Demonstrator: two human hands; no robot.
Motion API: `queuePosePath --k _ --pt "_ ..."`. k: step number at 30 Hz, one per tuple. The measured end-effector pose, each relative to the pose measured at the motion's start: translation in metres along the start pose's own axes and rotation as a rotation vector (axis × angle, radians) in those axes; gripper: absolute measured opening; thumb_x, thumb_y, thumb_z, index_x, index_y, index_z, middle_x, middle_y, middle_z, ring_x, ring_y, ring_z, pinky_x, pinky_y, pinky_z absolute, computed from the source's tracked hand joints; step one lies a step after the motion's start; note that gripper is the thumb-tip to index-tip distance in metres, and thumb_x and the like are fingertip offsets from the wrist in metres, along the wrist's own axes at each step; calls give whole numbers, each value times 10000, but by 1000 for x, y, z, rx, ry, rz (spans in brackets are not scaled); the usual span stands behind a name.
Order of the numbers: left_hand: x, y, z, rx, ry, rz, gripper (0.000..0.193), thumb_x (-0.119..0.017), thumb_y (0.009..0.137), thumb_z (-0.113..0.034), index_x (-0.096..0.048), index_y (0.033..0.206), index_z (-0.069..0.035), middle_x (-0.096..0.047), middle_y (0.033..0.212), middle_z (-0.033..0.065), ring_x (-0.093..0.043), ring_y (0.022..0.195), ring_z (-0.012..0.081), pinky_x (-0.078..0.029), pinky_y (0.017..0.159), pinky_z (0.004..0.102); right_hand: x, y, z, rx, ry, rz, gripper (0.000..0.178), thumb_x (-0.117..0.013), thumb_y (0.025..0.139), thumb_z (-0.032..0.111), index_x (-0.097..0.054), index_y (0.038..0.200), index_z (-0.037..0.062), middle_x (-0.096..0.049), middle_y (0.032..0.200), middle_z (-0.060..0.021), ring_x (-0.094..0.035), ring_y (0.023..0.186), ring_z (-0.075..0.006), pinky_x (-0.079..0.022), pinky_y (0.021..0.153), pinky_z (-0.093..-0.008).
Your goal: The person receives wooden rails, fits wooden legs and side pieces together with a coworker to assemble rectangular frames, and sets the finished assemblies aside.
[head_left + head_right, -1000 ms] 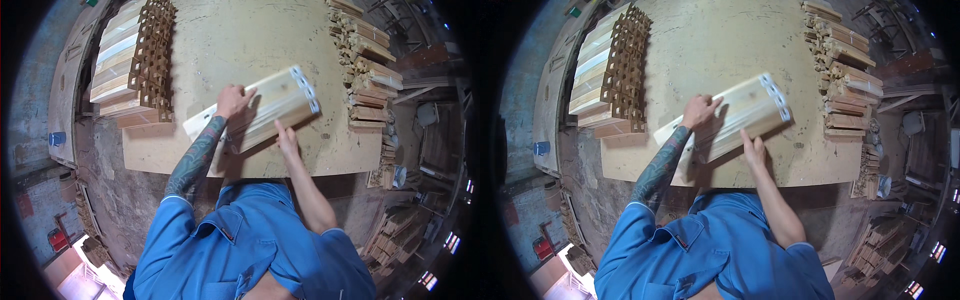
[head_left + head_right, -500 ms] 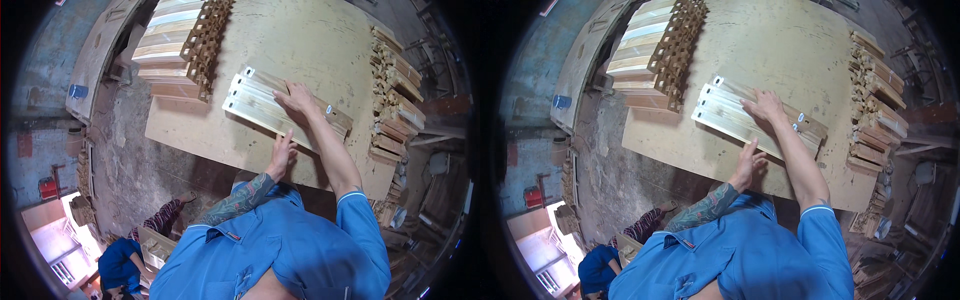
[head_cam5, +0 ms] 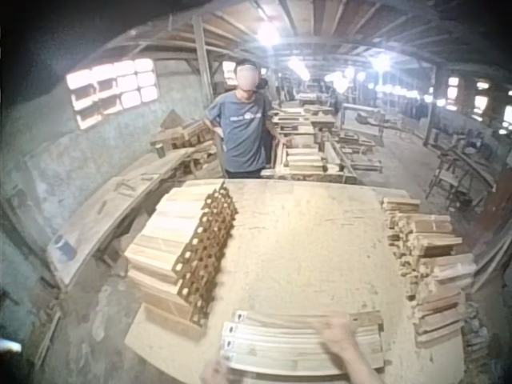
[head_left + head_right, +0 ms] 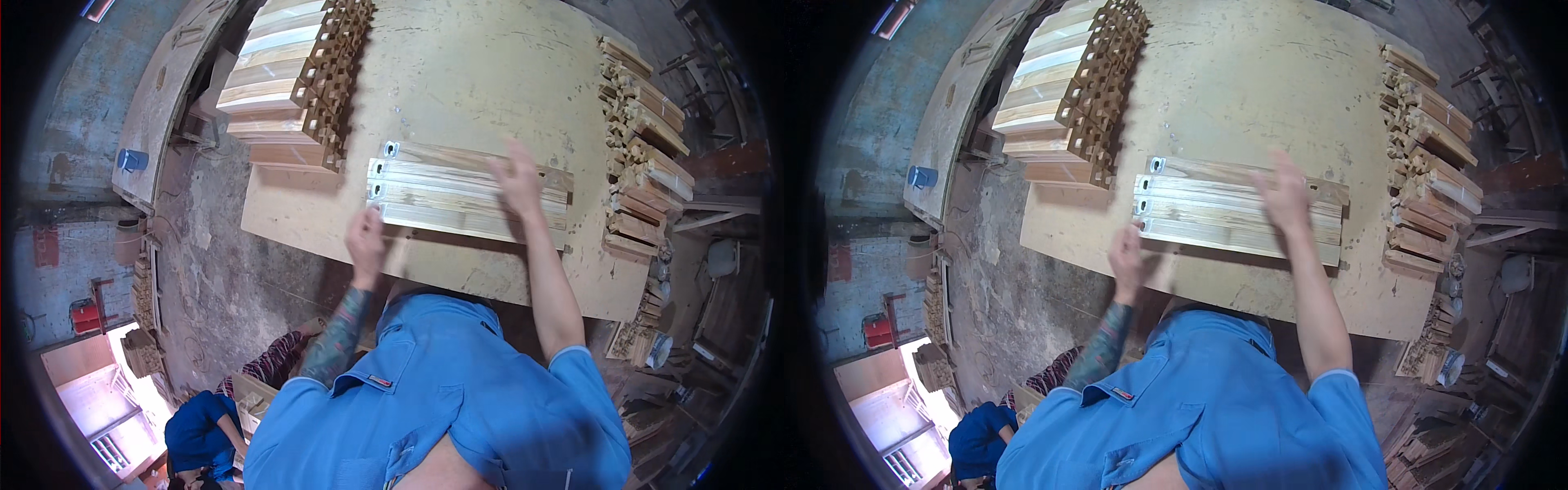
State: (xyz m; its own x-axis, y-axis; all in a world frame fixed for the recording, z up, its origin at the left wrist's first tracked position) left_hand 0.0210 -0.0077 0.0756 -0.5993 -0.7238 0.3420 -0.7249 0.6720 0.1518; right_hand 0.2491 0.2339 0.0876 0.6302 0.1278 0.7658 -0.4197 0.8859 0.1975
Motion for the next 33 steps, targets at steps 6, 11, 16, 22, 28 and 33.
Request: queuePosePath --k 6,11,16,22,28,33 --pt "-4 93 46 348 -585 313 819 -284 969 -613 -236 1489 18 -254 1543 189 -247 1428 272 -188 1159 362 77 -85 -101 -482 209 -355 710 -485 969 481 -352 1440 -33 -455 1426 -204 -414 1338 -290 -325 1101 -365" --pt "-31 96 34 482 -712 570 1038 -249 877 -781 -143 1505 38 -245 1547 192 -265 1419 274 -156 1165 347 58 -96 -139 -651 941 -154 743 -412 978 563 -352 1449 -9 -492 1375 -137 -437 1289 -206 -328 1088 -318" --pt "-37 94 27 470 -676 535 1055 -260 862 -798 -134 1512 23 -252 1546 186 -264 1421 266 -150 1166 336 52 -89 -140 -573 984 -15 724 -368 980 587 -373 1444 32 -491 1389 -126 -464 1277 -211 -362 1067 -337" --pt "-55 91 42 441 -715 527 932 -227 922 -719 -64 1531 -33 -58 1602 158 -107 1475 248 -59 1183 338 68 -84 -134 -530 985 -17 695 -392 994 535 -364 1438 0 -484 1389 -130 -482 1260 -214 -389 1047 -335" --pt "-63 102 26 390 -656 466 804 -445 953 -579 -295 1472 16 -281 1541 194 -250 1438 282 -219 1155 340 85 -90 -153 -556 849 -75 683 -415 999 485 -348 1437 -34 -453 1426 -130 -443 1303 -232 -340 1086 -333" --pt "23 119 -35 -505 357 120 492 -741 789 -297 -619 1222 -98 -630 1083 163 -620 999 314 -497 864 401 106 -101 -151 -451 420 -280 641 -455 1005 403 -360 1420 -76 -418 1459 -150 -389 1344 -239 -269 1126 -328"
Point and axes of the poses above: each hand's wrist, its own y-axis towards the middle knuckle, its own x-axis out of the back of the hand, z = x × y, the point moved 2 cm from there along y, towards the middle knuckle
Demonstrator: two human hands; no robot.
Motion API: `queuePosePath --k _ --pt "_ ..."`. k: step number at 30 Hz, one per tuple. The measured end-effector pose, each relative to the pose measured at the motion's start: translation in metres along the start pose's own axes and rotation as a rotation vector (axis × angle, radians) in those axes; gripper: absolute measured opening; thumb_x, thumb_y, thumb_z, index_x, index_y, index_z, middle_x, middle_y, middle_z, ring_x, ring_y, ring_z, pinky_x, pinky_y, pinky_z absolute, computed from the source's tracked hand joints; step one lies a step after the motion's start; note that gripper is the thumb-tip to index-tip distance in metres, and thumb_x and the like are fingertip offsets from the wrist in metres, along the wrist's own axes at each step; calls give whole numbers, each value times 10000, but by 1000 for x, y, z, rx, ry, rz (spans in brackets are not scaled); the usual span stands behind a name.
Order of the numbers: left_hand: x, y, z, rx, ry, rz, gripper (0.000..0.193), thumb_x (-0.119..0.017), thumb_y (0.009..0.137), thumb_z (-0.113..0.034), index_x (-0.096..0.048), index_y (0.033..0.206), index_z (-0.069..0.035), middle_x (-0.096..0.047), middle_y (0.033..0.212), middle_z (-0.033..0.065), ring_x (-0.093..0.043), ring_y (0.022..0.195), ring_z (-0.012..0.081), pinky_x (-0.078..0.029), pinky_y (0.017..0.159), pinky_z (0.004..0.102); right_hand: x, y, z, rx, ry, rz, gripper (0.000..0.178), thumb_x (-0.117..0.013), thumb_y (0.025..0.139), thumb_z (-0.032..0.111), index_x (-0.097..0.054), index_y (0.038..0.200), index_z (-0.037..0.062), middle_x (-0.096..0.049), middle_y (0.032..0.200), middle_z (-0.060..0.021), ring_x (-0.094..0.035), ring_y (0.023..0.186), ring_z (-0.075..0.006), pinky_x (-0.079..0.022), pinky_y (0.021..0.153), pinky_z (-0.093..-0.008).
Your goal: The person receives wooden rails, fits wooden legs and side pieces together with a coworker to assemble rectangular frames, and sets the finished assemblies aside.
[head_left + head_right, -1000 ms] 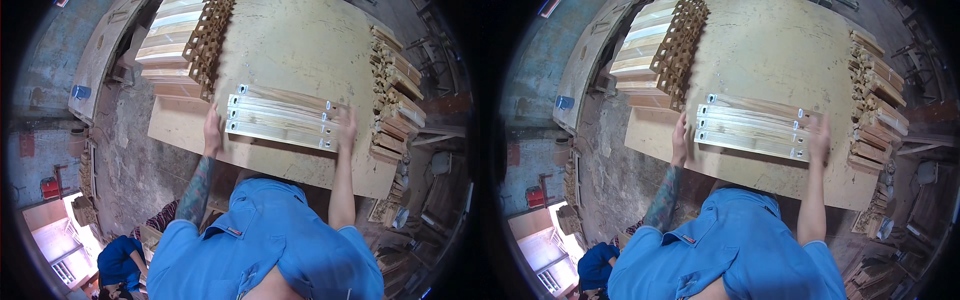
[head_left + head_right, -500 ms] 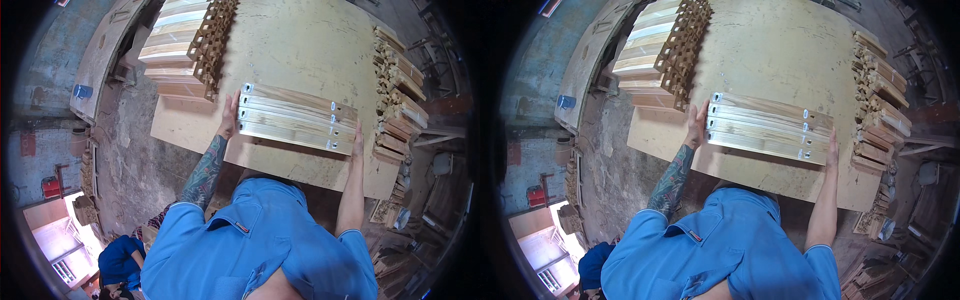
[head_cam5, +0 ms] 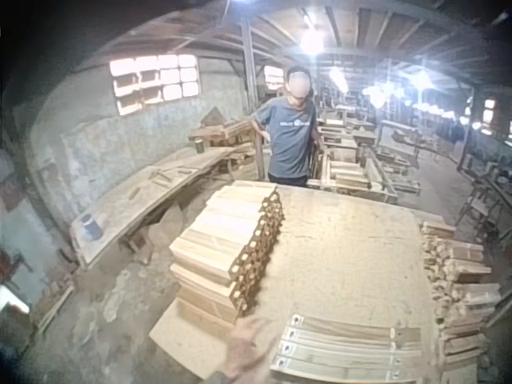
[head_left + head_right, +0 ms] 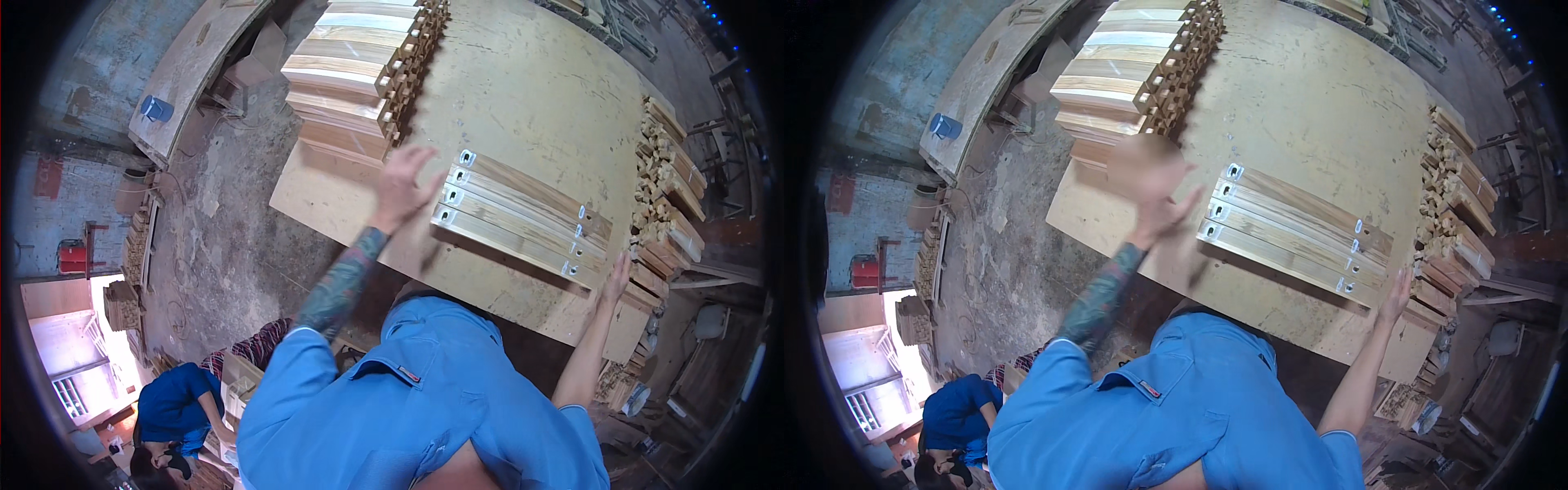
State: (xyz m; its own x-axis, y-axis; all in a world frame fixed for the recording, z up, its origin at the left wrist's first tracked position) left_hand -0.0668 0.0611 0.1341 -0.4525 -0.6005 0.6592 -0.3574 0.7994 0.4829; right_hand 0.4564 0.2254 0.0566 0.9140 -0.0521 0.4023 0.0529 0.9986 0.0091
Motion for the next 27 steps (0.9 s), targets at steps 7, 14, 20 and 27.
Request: queuePosePath --k 7,14,20,27 --pt "76 77 59 -28 661 414 567 -702 781 -192 -520 1317 -214 -623 815 128 -636 677 310 -500 569 445 -48 -57 45 -42 99 -64 430 -564 977 229 -537 1288 -65 -584 1269 -143 -535 1173 -187 -403 1009 -304" --pt "95 110 43 -321 648 373 518 -756 722 -164 -591 1213 -186 -646 848 128 -652 703 279 -509 594 426 -111 -100 81 -3 80 121 352 -609 949 155 -592 1239 -43 -641 1180 -119 -589 1092 -161 -447 959 -282" --pt "158 119 -15 -186 -54 354 564 -859 619 -89 -642 1139 -100 -691 1046 76 -673 944 202 -544 829 334 -120 -121 97 18 73 71 324 -597 958 146 -602 1229 -30 -666 1086 -66 -606 903 -89 -497 809 -229" --pt "143 114 -50 -286 -294 299 570 -890 621 -153 -649 1130 -65 -703 1056 66 -667 913 139 -539 778 295 -147 -133 125 -20 171 153 321 -627 939 136 -614 1217 -23 -667 1105 -85 -621 1007 -127 -479 897 -252"
Point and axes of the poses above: each hand's wrist, its own y-axis towards the middle knuckle, its own x-axis out of the back of the hand, z = x × y, the point moved 2 cm from there along y, towards the middle knuckle
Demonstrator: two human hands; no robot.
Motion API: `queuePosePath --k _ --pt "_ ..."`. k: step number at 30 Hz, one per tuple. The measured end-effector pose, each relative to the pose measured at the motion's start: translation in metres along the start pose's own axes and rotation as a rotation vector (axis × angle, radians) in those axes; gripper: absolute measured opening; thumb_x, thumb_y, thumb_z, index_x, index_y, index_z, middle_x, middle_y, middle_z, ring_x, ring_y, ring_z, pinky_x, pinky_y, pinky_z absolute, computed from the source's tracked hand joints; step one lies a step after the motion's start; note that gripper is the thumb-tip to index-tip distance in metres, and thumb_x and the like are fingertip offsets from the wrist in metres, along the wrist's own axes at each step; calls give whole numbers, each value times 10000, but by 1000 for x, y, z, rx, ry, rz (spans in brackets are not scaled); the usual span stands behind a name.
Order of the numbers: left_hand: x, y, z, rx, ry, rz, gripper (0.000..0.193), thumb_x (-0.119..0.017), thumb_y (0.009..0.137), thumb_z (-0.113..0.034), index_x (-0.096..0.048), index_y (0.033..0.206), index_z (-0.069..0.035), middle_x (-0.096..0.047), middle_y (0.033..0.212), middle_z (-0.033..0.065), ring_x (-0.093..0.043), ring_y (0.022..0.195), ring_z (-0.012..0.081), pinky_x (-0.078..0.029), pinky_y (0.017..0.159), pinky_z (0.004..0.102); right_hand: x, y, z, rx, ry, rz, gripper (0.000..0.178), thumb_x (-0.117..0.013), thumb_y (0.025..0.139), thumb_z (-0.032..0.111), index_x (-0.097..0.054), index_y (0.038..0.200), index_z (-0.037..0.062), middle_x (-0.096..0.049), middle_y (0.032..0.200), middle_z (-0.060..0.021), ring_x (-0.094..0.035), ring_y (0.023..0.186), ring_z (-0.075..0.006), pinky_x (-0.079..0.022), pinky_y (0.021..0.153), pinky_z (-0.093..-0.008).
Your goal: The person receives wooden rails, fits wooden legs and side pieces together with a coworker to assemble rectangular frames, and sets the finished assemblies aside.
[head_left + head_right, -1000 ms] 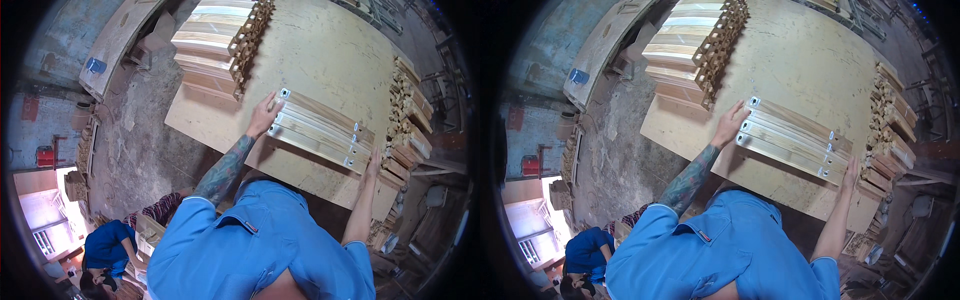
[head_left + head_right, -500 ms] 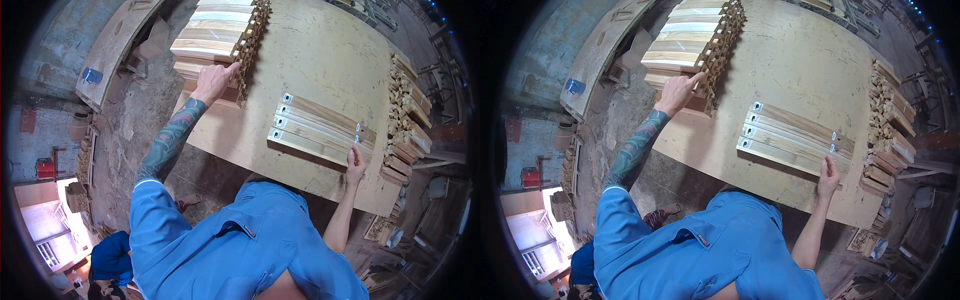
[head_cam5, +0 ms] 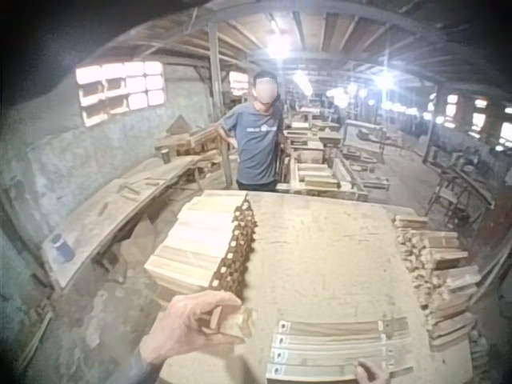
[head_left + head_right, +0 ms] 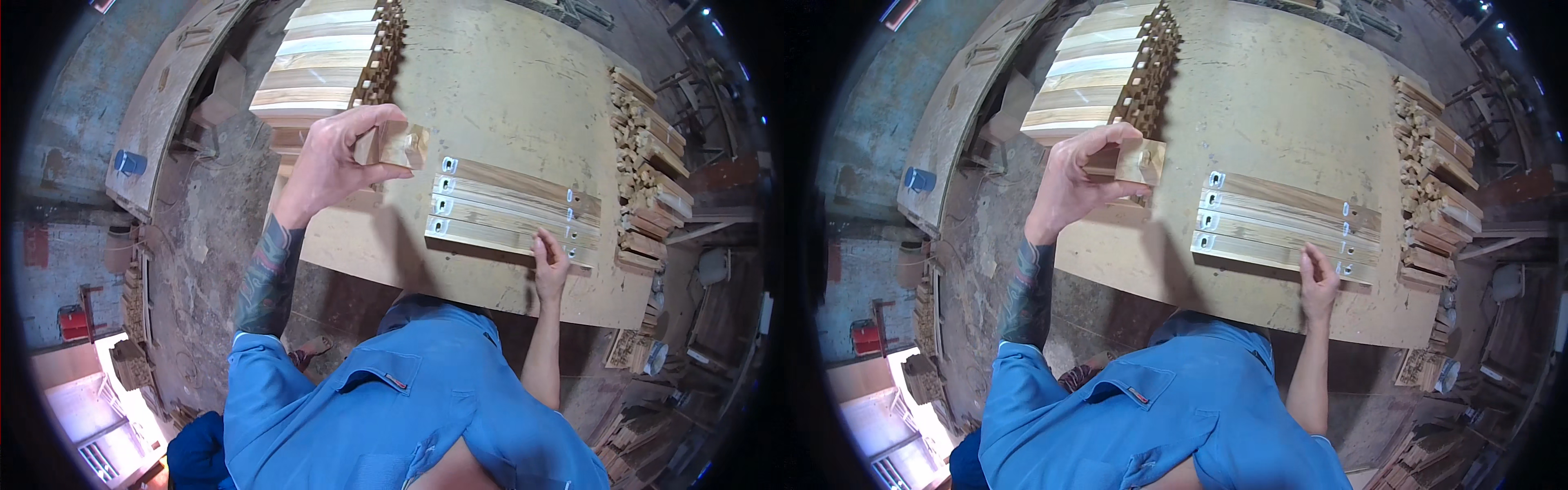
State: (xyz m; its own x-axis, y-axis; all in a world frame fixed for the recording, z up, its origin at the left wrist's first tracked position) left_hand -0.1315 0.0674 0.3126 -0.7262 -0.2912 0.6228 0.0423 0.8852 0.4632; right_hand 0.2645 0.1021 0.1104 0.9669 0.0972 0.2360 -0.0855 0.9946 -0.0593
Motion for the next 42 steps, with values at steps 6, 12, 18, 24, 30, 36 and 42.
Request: queuePosePath --k 6,12,18,24,30,36,42 --pt "-34 -5 43 117 -185 68 529 -866 663 -137 -639 1129 -35 -696 997 61 -650 901 142 -531 811 280 -30 -12 9 -4 30 54 315 -648 921 145 -634 1207 13 -692 1036 -81 -644 945 -125 -506 850 -258" --pt "-78 -18 98 412 -520 120 532 -832 708 -62 -597 1183 -17 -675 1037 56 -639 959 118 -539 854 266 -64 -22 22 -17 -22 150 317 -660 905 131 -637 1201 20 -688 1008 -73 -643 902 -117 -521 802 -255" --pt "-71 4 60 315 -437 235 518 -834 710 -85 -616 1175 -18 -672 1036 51 -635 966 121 -538 859 274 -127 14 73 285 -224 363 566 -742 826 152 -525 1341 67 -612 1194 -67 -605 974 -123 -509 797 -259" --pt "-65 20 18 85 -372 156 541 -804 762 -175 -605 1255 -77 -670 1133 76 -643 993 168 -516 914 315 -153 52 79 284 4 521 420 -784 766 62 -609 1148 46 -686 1002 -36 -643 891 -105 -538 714 -277" --pt "-55 -3 75 258 -217 123 475 -748 826 -305 -623 1229 -87 -678 1097 108 -649 964 198 -542 833 335 -122 108 71 -93 -17 374 619 -822 765 195 -495 1229 -52 -607 1176 -175 -590 1108 -229 -526 888 -324" --pt "-111 -19 126 308 -56 291 556 -758 793 -313 -587 1274 -93 -656 1162 160 -650 993 278 -528 861 381 -144 133 48 35 -134 459 702 -846 737 225 -480 1273 -42 -614 1195 -160 -584 1116 -224 -501 931 -358" --pt "-161 -16 147 187 -102 269 682 -783 731 -262 -513 1333 -90 -604 1241 179 -599 1085 346 -489 932 421 -151 145 43 -62 -77 569 667 -844 733 158 -495 1276 -10 -625 1204 -143 -604 1113 -223 -527 871 -351"
Point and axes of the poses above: each hand's wrist, its own y-axis towards the middle knuckle, its own x-axis out of the back of the hand, z = x × y, the point moved 2 cm from there along y, towards the middle knuckle
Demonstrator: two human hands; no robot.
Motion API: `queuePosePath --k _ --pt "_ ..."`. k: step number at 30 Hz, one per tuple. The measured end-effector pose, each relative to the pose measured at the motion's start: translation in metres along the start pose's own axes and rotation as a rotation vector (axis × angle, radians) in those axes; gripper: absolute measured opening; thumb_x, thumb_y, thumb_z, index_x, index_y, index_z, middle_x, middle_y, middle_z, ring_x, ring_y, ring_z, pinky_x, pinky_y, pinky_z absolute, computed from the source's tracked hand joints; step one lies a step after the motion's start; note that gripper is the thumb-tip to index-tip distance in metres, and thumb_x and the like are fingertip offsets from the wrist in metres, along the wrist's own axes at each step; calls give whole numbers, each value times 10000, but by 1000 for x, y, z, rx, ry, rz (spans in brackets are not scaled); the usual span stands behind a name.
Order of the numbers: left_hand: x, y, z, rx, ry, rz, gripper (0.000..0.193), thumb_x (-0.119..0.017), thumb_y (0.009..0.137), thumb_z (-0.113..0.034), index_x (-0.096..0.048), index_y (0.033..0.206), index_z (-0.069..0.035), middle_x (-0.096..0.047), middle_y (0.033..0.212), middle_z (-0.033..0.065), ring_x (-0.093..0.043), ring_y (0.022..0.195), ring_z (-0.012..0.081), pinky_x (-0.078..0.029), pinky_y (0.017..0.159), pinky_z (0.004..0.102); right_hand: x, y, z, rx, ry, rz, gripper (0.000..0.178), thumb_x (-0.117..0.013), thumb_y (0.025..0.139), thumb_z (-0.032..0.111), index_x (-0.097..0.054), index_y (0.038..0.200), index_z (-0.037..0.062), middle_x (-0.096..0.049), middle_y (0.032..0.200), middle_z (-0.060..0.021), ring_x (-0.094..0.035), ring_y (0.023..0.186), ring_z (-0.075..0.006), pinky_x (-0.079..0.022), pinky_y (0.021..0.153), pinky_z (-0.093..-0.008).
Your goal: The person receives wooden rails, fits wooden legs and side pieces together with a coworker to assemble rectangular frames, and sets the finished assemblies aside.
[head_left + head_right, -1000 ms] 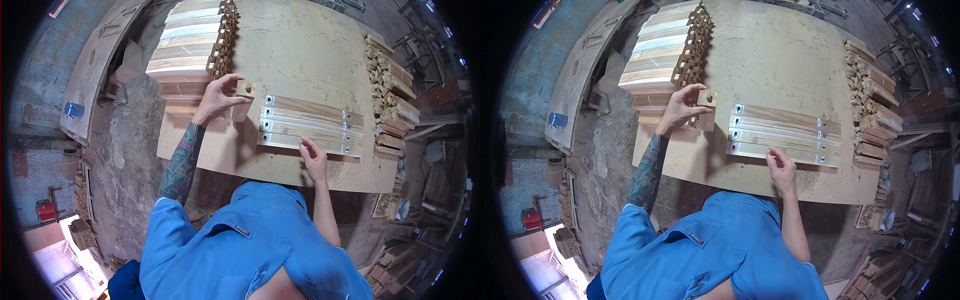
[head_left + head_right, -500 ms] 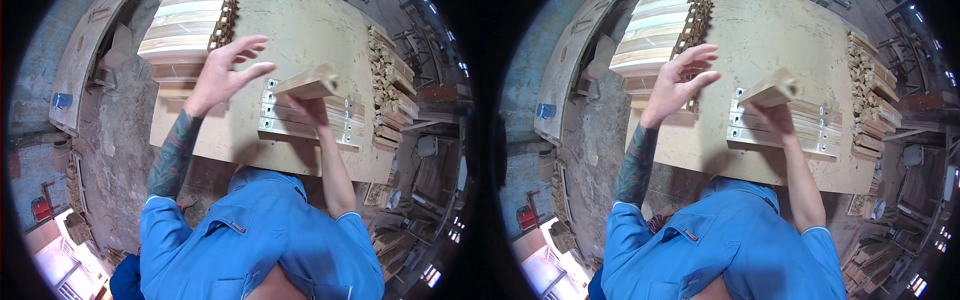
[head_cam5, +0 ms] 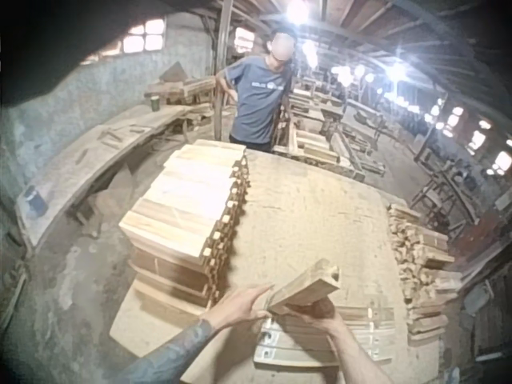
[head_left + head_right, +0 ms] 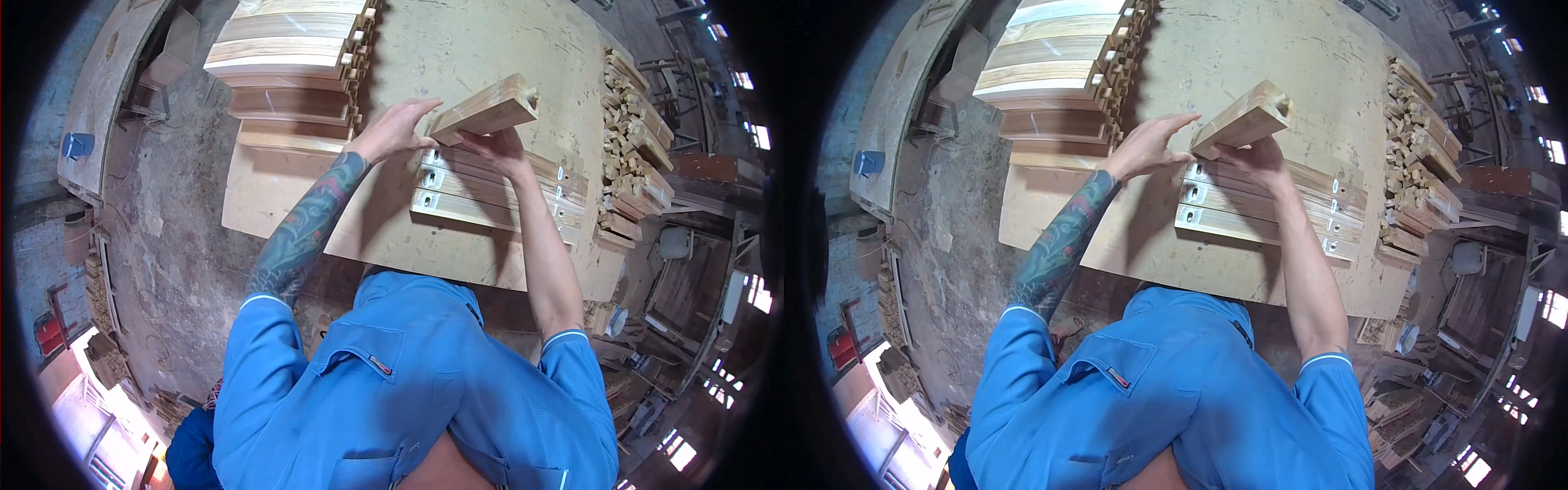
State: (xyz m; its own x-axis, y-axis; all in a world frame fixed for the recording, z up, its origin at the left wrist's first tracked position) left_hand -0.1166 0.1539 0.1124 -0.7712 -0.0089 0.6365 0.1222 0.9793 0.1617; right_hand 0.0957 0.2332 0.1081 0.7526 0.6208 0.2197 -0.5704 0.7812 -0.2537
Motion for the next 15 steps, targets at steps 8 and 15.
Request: queuePosePath --k 8,15 --pt "-21 21 19 -57 -74 21 615 -757 696 -129 -508 1257 -87 -643 1064 205 -602 1012 394 -493 838 468 -21 3 35 304 -438 -12 457 -751 770 129 -561 1179 54 -707 928 -152 -700 878 -268 -552 761 -389" --pt "-24 44 19 -116 -85 68 496 -738 719 -112 -508 1156 -63 -643 1032 214 -602 968 420 -500 812 469 -2 14 32 480 -511 -53 427 -793 729 132 -590 1098 66 -704 877 -139 -700 799 -317 -552 684 -394"
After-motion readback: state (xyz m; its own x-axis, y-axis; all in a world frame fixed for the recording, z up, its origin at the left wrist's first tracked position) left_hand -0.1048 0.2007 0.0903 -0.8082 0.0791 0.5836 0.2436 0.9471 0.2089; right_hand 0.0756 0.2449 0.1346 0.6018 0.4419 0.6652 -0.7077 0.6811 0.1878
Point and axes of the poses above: each hand's wrist, its own y-axis towards the middle knuckle, its own x-axis out of the back of the hand, z = x × y, the point moved 2 cm from there along y, towards the middle knuckle
